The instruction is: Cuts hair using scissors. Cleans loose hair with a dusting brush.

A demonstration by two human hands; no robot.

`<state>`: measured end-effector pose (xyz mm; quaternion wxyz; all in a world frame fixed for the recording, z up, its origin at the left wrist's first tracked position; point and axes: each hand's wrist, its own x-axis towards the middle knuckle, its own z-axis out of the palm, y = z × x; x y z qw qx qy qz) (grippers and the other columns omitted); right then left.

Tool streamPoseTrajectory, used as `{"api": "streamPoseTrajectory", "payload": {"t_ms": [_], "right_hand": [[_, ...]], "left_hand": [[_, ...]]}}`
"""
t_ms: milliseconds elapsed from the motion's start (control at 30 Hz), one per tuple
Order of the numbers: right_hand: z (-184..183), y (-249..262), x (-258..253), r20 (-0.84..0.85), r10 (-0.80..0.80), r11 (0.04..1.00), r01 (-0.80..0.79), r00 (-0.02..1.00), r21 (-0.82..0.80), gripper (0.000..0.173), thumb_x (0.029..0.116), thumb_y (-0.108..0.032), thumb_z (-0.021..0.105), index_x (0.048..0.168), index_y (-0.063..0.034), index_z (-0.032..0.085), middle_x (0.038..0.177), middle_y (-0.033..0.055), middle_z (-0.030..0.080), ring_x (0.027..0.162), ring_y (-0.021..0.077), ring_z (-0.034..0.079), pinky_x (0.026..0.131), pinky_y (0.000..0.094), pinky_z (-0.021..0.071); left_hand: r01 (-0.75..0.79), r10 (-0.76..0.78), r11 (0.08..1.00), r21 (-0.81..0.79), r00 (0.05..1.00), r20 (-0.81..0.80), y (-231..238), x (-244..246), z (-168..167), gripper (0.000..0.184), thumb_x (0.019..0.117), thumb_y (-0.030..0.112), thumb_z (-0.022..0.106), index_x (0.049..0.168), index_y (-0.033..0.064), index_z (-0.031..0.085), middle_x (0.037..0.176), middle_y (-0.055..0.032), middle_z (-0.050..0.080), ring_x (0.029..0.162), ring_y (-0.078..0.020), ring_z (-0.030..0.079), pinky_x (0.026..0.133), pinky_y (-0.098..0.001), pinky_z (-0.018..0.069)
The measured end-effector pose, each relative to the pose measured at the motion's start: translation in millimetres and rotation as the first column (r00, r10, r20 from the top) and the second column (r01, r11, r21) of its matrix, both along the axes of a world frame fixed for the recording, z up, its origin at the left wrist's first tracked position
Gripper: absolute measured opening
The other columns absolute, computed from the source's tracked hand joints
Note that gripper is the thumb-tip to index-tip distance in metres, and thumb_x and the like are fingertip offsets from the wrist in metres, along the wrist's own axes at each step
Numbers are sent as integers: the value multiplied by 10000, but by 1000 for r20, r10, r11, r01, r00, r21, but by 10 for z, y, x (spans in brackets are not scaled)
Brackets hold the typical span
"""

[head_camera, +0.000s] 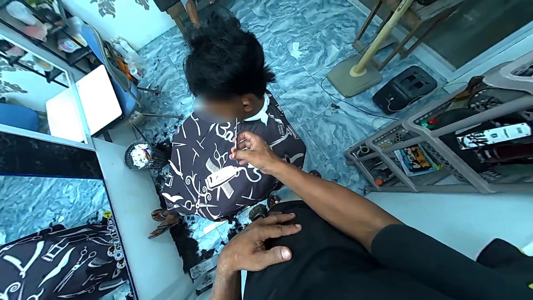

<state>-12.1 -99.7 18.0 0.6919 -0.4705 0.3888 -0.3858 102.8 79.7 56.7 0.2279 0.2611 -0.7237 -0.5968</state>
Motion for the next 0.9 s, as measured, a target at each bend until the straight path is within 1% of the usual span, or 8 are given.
{"api": "streamPoseTrajectory", "payload": {"t_ms": [200, 333, 467, 567, 633, 700, 800, 900], "right_hand": [[28, 0, 28, -40, 5, 1000, -6, 999, -25, 373, 888, -33, 708, 1234, -41, 569, 967, 136, 709, 723, 208, 668, 568, 332, 560], [38, -95, 60, -62, 16, 999, -18, 998, -36, 435, 848, -63, 733, 1250, -17, 573, 1022, 151, 709, 825, 230, 703, 666, 391, 607], [41, -49, 54, -95, 14, 999, -17, 995, -32, 397, 877, -37, 729, 1241, -33, 573, 997, 144, 715, 781, 222, 693, 607, 355, 581], [52, -92, 73, -74, 7, 999, -10, 997, -45, 431, 848, -53, 728, 1250, -16, 575, 1017, 150, 712, 802, 228, 702, 639, 378, 601], [61, -44, 69, -92, -7, 998, 2, 996, -56, 399, 862, -54, 723, 1234, -40, 581, 983, 141, 717, 749, 226, 690, 583, 358, 577], [45, -41, 52, -89, 3, 999, -7, 996, -41, 407, 868, -53, 736, 1242, -38, 577, 980, 140, 713, 755, 226, 688, 585, 356, 578], [56, -115, 78, -56, 5, 999, -8, 998, -39, 440, 840, -66, 743, 1241, -10, 571, 1001, 149, 713, 796, 221, 701, 634, 368, 598], [77, -78, 60, -79, 8, 999, -12, 997, -50, 398, 865, -58, 736, 1229, -28, 579, 991, 147, 709, 766, 226, 695, 592, 358, 588]], "left_hand": [[11, -11, 1000, 19, 1000, 4, -25, -3, -15, 630, 1018, 591, 511, 1389, 101, 648, 1515, -154, 534, 1433, -283, 474, 1184, -513, 406], [0, -4, 998, 69, 999, 52, -46, -28, -85, 650, 1035, 593, 463, 1437, 102, 603, 1534, -125, 522, 1456, -261, 449, 1206, -524, 371], [0, -6, 986, 167, 999, 33, -69, -69, -249, 660, 1065, 575, 384, 1476, 89, 559, 1572, -123, 477, 1497, -254, 389, 1247, -507, 307], [-2, 4, 973, 230, 1000, -12, -72, -80, -371, 656, 1084, 538, 345, 1491, 59, 532, 1596, -140, 439, 1517, -264, 351, 1266, -491, 275], [-6, 8, 968, 253, 1000, -8, -63, -80, -394, 661, 1083, 544, 334, 1497, 66, 528, 1602, -131, 433, 1522, -256, 344, 1269, -486, 271], [-3, 5, 968, 252, 1000, -10, -79, -79, -389, 653, 1086, 535, 338, 1497, 64, 527, 1601, -132, 434, 1519, -256, 347, 1267, -487, 272], [3, -1, 967, 253, 1000, -9, -96, -78, -374, 649, 1087, 528, 341, 1497, 60, 524, 1602, -134, 432, 1520, -257, 347, 1269, -480, 271], [9, -9, 967, 253, 1000, -1, -121, -80, -354, 659, 1084, 540, 339, 1496, 61, 527, 1601, -135, 434, 1519, -252, 349, 1267, -478, 273]]}}
